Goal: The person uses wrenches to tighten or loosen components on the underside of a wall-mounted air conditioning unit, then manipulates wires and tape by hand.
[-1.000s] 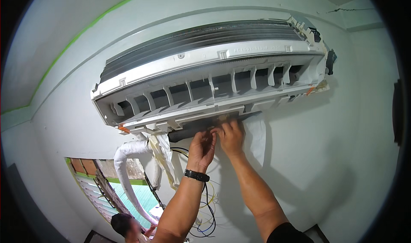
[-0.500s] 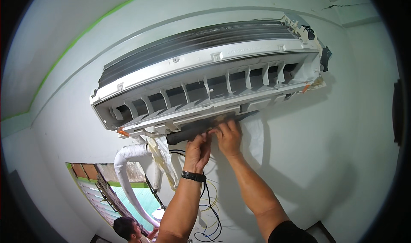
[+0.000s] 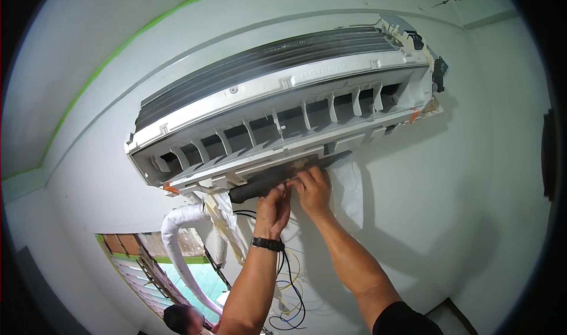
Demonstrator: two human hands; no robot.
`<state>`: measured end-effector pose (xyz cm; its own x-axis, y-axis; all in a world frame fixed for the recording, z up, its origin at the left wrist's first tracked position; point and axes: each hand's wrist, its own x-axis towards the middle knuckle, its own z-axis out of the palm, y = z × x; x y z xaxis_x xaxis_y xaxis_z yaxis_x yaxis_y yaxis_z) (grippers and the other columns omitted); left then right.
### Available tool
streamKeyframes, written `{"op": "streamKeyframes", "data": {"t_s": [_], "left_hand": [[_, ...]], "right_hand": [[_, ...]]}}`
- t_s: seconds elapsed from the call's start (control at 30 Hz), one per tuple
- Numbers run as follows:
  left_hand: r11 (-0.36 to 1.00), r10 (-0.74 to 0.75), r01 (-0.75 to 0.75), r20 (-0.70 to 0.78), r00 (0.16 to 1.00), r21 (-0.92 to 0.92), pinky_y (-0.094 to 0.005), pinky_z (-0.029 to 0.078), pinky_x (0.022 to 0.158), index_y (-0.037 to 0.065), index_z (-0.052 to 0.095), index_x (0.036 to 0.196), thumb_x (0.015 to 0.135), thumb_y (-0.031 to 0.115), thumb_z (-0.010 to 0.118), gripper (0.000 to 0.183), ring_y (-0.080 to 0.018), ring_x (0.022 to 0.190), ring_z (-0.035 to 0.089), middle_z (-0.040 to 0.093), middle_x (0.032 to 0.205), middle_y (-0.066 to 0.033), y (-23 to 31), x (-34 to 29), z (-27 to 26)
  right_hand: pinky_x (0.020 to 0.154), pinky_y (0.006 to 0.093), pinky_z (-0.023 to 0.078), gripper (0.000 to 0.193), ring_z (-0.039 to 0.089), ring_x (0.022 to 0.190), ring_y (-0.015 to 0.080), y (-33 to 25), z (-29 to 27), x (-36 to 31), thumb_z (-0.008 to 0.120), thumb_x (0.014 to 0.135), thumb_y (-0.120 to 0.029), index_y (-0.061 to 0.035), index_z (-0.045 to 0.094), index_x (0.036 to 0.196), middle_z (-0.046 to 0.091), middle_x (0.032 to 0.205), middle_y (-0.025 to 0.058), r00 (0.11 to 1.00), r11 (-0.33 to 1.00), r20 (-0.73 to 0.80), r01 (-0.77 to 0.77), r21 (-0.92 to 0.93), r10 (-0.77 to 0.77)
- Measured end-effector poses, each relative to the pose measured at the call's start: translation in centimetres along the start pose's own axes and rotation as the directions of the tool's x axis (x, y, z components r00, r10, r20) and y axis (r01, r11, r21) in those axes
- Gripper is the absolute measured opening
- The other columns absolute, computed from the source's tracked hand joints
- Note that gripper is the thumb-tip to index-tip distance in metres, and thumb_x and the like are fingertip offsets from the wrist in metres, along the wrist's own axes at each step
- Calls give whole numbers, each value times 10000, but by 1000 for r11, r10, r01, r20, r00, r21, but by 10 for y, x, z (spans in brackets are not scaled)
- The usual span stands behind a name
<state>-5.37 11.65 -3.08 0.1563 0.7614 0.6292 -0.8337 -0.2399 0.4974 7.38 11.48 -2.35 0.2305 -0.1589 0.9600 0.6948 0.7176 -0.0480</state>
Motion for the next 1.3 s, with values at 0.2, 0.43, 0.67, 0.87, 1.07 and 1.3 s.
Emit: {"op": "streamKeyframes", "data": {"t_s": [0.2, 0.43, 0.67, 0.87, 1.07, 1.3], "left_hand": [[226, 151, -270, 240, 959, 936, -418, 489, 968, 14, 634, 1118, 847, -74, 607, 286, -282, 1085, 631, 672, 1142, -123, 24, -94, 55], [-660, 120, -517, 756, 644, 545, -464, 464, 933, 35, 578, 1235, 818, 24, 644, 423, -398, 1037, 584, 614, 1153, -180, 65, -38, 49], [-782, -126, -516, 722, 680, 350, -434, 497, 842, 150, 646, 1245, 877, 104, 641, 371, -351, 1013, 586, 588, 1290, -165, 71, -20, 36], [-810, -36, -452, 737, 675, 374, -506, 395, 1010, 96, 654, 1248, 878, 154, 653, 375, -409, 1224, 491, 496, 1426, -189, 49, -29, 43], [-793, 24, -397, 674, 738, 463, -545, 335, 1040, 46, 628, 1244, 853, 142, 660, 404, -395, 1205, 475, 494, 1414, -186, 41, -11, 25], [-801, 164, -375, 774, 612, 467, -531, 361, 980, 108, 634, 1100, 871, 131, 601, 233, -381, 1015, 515, 546, 1080, -177, 30, -8, 24]], "right_hand": [[712, 405, 518, 224, 631, 827, 275, 14, -2, -15, 836, 738, -165, -123, 721, 926, 627, 947, 15, 995, 989, 42, -99, 106, 95], [713, 412, 495, 223, 601, 828, 288, 6, 4, -11, 815, 742, -142, -113, 722, 943, 630, 978, 12, 998, 999, -33, -47, -19, 46], [708, 423, 499, 224, 600, 805, 298, 5, 4, -11, 819, 739, -144, -111, 724, 939, 652, 990, 18, 996, 997, -52, -68, -34, 66], [699, 415, 498, 235, 597, 798, 297, 1, 0, -10, 835, 718, -150, -106, 726, 922, 650, 962, 20, 994, 995, -53, -90, 37, 92], [712, 423, 496, 222, 595, 799, 302, -2, -3, -8, 822, 724, -119, -125, 724, 924, 644, 946, 27, 993, 993, -50, -107, 56, 110], [718, 424, 497, 201, 598, 816, 302, 5, -1, -6, 789, 748, -78, -129, 720, 930, 650, 971, 26, 995, 992, -16, -95, 80, 97]]}}
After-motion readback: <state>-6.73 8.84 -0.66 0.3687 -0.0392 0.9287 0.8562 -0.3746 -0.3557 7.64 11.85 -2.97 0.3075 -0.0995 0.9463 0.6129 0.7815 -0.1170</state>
